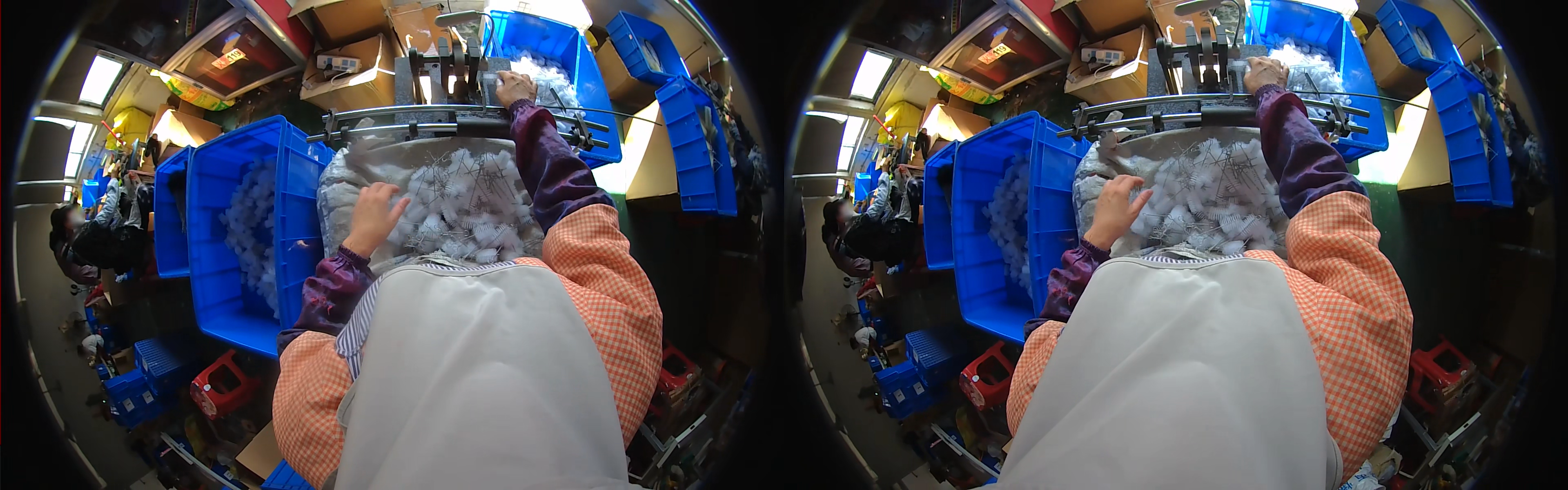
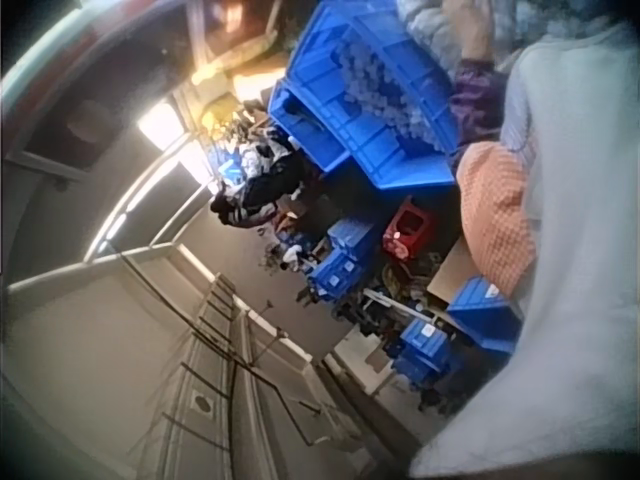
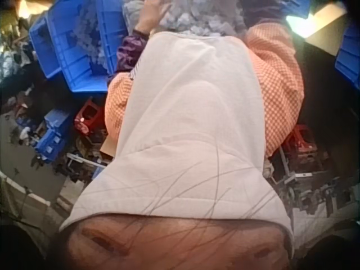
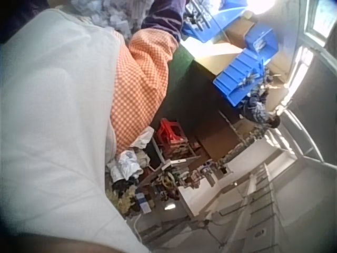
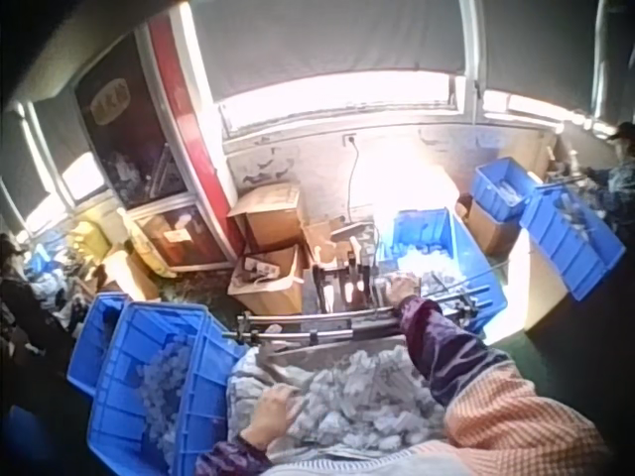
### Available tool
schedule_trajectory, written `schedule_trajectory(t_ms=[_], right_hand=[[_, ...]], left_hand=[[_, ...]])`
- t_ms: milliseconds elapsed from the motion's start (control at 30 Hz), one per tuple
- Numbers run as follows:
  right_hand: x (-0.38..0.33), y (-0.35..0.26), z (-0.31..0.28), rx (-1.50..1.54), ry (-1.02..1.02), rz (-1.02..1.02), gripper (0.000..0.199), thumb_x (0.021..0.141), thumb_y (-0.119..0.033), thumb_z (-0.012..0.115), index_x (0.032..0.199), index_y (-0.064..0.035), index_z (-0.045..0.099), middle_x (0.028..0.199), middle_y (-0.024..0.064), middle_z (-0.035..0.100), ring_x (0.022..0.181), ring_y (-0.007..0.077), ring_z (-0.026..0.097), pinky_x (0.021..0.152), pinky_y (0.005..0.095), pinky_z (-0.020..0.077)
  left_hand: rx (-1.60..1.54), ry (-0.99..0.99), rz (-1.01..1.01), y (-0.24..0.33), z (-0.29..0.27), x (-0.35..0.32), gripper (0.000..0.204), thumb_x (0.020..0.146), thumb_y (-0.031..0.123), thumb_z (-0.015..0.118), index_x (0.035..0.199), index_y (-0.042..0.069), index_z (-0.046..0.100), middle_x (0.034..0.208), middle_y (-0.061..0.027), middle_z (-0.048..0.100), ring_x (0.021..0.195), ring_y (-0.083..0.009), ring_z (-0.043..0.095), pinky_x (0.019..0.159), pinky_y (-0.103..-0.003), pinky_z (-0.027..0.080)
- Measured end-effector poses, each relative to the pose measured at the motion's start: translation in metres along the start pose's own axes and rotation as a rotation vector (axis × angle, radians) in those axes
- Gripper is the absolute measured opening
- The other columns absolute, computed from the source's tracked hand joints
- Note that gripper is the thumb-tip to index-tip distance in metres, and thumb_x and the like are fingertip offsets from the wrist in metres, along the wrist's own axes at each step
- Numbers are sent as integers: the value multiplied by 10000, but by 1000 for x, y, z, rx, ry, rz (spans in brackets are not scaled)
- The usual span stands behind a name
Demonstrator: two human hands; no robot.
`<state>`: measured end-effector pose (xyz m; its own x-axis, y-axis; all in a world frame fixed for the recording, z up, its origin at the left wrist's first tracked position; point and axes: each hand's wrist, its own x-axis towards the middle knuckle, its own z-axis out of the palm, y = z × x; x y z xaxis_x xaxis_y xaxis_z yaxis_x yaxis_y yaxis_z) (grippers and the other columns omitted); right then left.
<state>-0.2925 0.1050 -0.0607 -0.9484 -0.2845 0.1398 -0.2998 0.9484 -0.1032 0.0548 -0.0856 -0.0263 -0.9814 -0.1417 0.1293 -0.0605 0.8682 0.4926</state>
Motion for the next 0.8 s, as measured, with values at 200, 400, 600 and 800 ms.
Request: schedule_trajectory(t_ms=[200,400,600,800], right_hand=[[-2,2,0,109,68,-52,269,781,-273,554,1033,-185,583,1044,53,606,1042,252,531,870,418,335],[-6,10,5,253,140,-197,286,801,-340,559,1071,-247,584,1054,-8,615,1042,214,513,912,420,278],[-4,8,1,204,8,-128,283,813,-363,553,1080,-275,587,1035,-27,629,1043,207,507,936,441,238],[0,4,1,205,-34,-144,292,814,-376,555,1082,-265,589,1037,-22,632,1053,208,511,931,445,238]], left_hand=[[96,-110,-120,-14,6,-6,361,777,317,631,993,30,590,968,-160,588,917,-326,556,784,-395,447],[57,-331,-221,-25,16,-7,345,735,257,653,996,40,589,1001,-180,554,892,-356,570,767,-419,461],[-16,-345,-186,-18,5,-9,309,726,212,651,966,26,597,959,-190,571,891,-366,567,799,-397,450],[-136,-293,-111,-34,11,-12,284,737,129,589,985,-8,577,947,-211,609,927,-348,571,811,-392,442]])
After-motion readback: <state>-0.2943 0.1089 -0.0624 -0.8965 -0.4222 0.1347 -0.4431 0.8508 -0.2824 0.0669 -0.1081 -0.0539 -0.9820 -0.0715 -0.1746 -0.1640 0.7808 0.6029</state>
